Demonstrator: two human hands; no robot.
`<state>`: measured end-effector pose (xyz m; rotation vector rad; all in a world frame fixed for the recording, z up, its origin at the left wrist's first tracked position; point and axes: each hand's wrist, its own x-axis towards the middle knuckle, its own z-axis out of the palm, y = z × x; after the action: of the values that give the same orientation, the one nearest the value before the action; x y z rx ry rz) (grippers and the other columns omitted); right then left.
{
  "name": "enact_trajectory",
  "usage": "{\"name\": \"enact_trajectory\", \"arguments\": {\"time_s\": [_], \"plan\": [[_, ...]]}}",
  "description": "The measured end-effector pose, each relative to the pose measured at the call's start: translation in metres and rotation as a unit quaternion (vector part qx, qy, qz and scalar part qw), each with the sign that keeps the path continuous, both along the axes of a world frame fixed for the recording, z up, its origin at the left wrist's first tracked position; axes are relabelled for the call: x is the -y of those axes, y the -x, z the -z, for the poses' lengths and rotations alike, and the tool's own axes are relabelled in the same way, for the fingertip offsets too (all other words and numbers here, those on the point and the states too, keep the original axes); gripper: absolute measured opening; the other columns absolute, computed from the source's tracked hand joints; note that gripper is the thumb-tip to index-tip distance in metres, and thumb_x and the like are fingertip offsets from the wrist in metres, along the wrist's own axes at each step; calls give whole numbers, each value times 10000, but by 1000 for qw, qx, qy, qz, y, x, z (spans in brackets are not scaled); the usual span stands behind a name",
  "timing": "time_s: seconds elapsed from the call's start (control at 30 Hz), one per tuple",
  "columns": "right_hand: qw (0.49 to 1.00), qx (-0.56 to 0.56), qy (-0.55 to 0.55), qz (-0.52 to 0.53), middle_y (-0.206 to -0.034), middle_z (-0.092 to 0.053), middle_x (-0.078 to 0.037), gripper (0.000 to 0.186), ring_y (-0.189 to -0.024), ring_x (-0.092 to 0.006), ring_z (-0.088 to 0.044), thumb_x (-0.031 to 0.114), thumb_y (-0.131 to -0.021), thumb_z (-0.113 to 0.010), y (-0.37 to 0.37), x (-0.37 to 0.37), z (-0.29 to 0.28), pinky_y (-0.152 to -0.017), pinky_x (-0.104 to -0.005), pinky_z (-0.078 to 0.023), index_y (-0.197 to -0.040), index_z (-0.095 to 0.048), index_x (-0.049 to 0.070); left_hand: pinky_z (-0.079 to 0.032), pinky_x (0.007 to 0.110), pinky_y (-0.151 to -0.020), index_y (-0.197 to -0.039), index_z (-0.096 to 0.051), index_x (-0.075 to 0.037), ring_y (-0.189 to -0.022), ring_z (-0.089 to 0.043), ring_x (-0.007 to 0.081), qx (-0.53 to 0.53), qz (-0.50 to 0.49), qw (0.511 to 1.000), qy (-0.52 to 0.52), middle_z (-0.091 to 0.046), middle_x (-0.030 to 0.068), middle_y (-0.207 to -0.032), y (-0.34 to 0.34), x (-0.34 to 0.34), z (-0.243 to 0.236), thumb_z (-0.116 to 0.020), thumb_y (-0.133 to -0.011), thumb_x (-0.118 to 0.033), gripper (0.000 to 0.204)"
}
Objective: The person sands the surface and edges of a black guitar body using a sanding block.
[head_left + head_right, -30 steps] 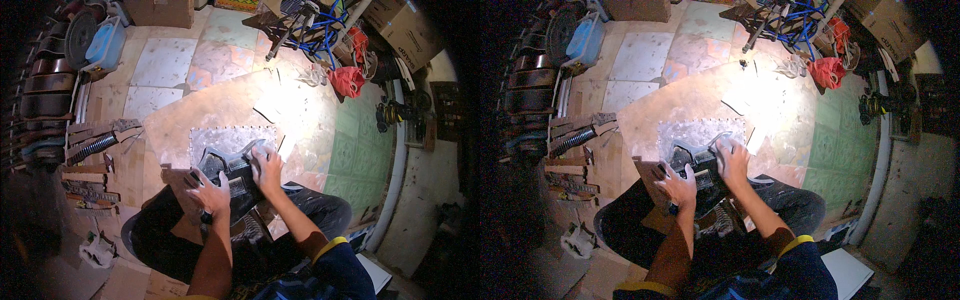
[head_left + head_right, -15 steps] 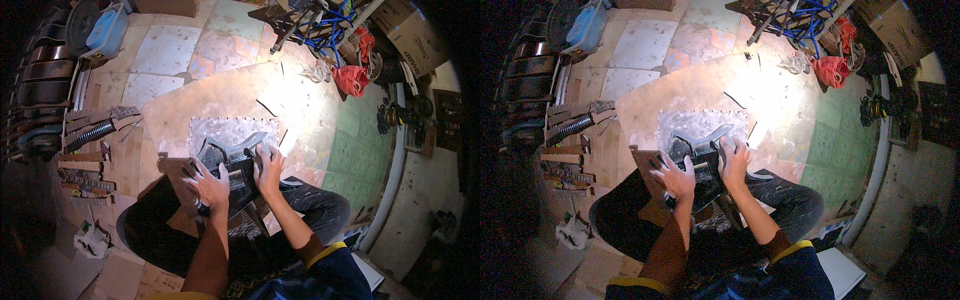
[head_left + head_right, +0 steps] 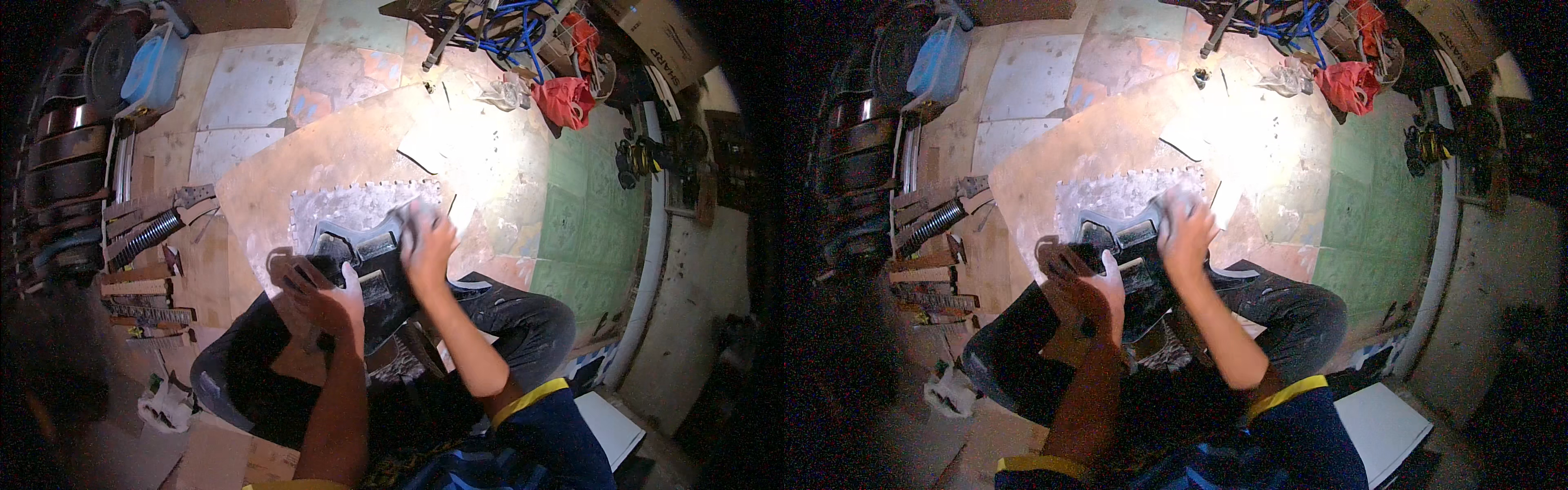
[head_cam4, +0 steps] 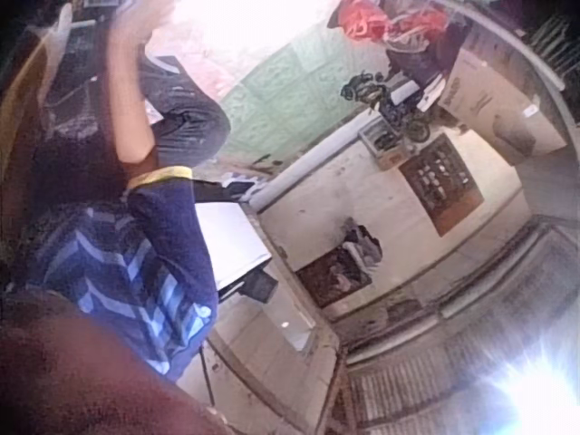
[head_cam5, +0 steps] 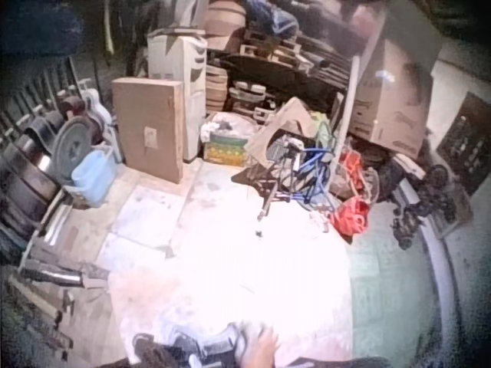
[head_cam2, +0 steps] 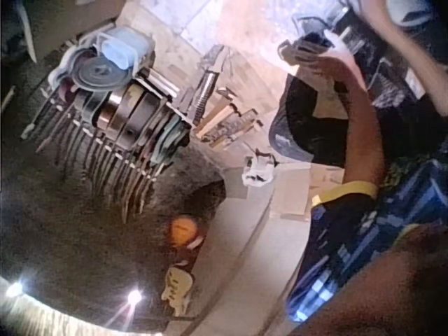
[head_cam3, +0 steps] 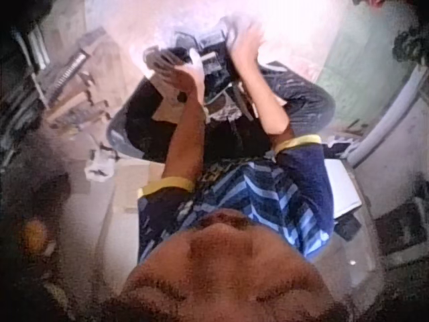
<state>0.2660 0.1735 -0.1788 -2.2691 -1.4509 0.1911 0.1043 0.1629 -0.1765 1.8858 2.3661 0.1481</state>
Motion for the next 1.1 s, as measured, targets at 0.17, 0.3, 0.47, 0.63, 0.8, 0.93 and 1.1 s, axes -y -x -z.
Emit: {"name": "enact_trajectory", "arguments": {"time_s": [0.17, 0.3, 0.47, 0.63, 0.8, 0.93, 1.1], "plan": [[998, 6, 37, -42, -1297, -569, -219, 490, -1128, -430, -539, 148, -866, -731, -13, -9, -13, -973, -536, -417, -1345, -646, 203, -274, 645, -1168, -1555, -372, -25, -1441, -335, 532, -2, -26, 1000, 7, -334, 287, -1601, -1, 1, 7, -722, -883, -492, 890], [998, 22, 58, 18, -1290, -575, -210, 476, -1132, -419, -543, 143, -872, -711, 14, -2, -3, -965, -544, -417, -1338, -650, 212, -298, 696, -1126, -1558, -350, -28, -1437, -326, 540, 19, -7, 1000, 4, -345, 286, -1590, -8, 3, -2, -694, -918, -498, 866], [999, -2, 43, -23, -1267, -602, -185, 461, -1126, -395, -558, 139, -885, -715, -10, -27, -17, -949, -518, -428, -1332, -658, 238, -363, 645, -1119, -1520, -383, -30, -1392, -363, 573, -9, 23, 997, -68, -348, 318, -1569, 5, 6, 28, -692, -912, -498, 827], [986, 17, 121, -111, -1294, -605, -186, 400, -1096, -392, -578, 144, -945, -636, 23, -5, -35, -920, -521, -434, -1336, -655, 223, -385, 692, -1074, -1494, -412, -22, -1388, -359, 558, -11, 32, 996, -83, -342, 308, -1566, 10, 11, 34, -618, -949, -599, 820], [989, 15, 146, -3, -1289, -604, -200, 518, -1109, -389, -574, 168, -921, -644, -20, -39, -39, -927, -532, -433, -1430, -597, 249, -369, 679, -1100, -1495, -405, -30, -1411, -328, 568, -6, 22, 997, -75, -326, 308, -1579, 9, 8, 31, -674, -921, -536, 810], [989, -17, 45, -143, -1277, -586, -201, 422, -1105, -399, -552, 186, -933, -647, 21, 18, -21, -899, -538, -426, -1354, -637, 221, -345, 665, -1127, -1477, -436, 1, -1427, -311, 567, 7, 32, 995, -96, -322, 309, -1584, 12, 13, 44, -688, -915, -519, 807], [999, -21, 28, 12, -1298, -569, -211, 474, -1127, -418, -529, 180, -911, -700, -7, -9, -6, -965, -538, -396, -1377, -632, 235, -353, 697, -1102, -1505, -363, -44, -1409, -316, 573, -4, 28, 997, -71, -308, 325, -1572, 12, 14, 33, -713, -919, -501, 821]]}}
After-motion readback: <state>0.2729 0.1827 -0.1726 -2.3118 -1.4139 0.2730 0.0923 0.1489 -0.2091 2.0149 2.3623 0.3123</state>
